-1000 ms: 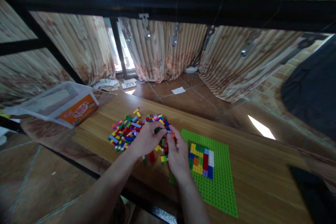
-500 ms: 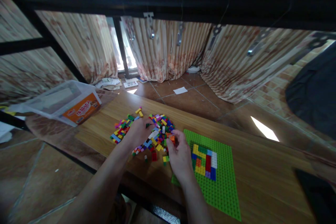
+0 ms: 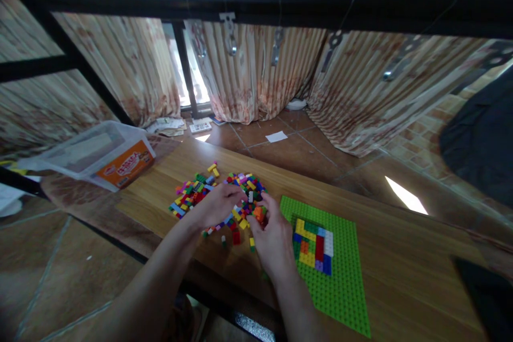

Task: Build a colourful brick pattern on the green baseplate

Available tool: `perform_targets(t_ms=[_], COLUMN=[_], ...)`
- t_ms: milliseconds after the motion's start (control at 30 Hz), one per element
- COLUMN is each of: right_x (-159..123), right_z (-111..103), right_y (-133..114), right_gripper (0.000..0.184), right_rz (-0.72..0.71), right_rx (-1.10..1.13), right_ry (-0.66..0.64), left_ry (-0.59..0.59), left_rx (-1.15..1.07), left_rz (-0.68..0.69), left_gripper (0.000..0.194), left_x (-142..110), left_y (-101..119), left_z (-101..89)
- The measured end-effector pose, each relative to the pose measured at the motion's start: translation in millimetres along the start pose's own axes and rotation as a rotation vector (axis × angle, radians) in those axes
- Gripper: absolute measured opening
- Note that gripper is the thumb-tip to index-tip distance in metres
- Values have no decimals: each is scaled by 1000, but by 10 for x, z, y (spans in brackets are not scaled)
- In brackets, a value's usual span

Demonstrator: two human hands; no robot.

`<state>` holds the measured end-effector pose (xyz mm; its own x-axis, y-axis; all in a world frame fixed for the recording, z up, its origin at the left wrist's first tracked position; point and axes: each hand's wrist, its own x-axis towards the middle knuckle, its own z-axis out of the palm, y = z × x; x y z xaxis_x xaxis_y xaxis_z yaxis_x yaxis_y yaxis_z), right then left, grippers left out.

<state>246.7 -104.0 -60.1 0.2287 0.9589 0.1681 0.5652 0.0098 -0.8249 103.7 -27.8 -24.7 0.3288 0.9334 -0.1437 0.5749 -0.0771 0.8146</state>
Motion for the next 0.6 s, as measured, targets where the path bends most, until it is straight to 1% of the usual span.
perform_targets(t_ms=[67, 133, 267, 367, 500, 600], right_x=[0, -5, -23, -28, -27, -33], right_z=[-2, -8, -23, -23, -6, 14], right_y=[-12, -20, -11, 24, 67, 67], right_gripper=[58, 59, 59, 57, 44, 38], right_rz=[-30, -43, -53, -65, -23, -7], right_rx=[-35, -67, -90, -53, 72, 153], right_ry=[-3, -6, 4, 26, 5, 13], left_ry=[-95, -161, -258, -266, -230, -220], left_rx=[-31, -39, -38, -42, -42, -1], left_rz=[41, 81, 138, 129, 136, 136], left_gripper=[32, 39, 41, 41, 41, 43], left_x=[-35, -62, -69, -59, -61, -65], left_y=[59, 99, 95, 62, 48, 62], left_z=[81, 130, 144, 125, 99, 83])
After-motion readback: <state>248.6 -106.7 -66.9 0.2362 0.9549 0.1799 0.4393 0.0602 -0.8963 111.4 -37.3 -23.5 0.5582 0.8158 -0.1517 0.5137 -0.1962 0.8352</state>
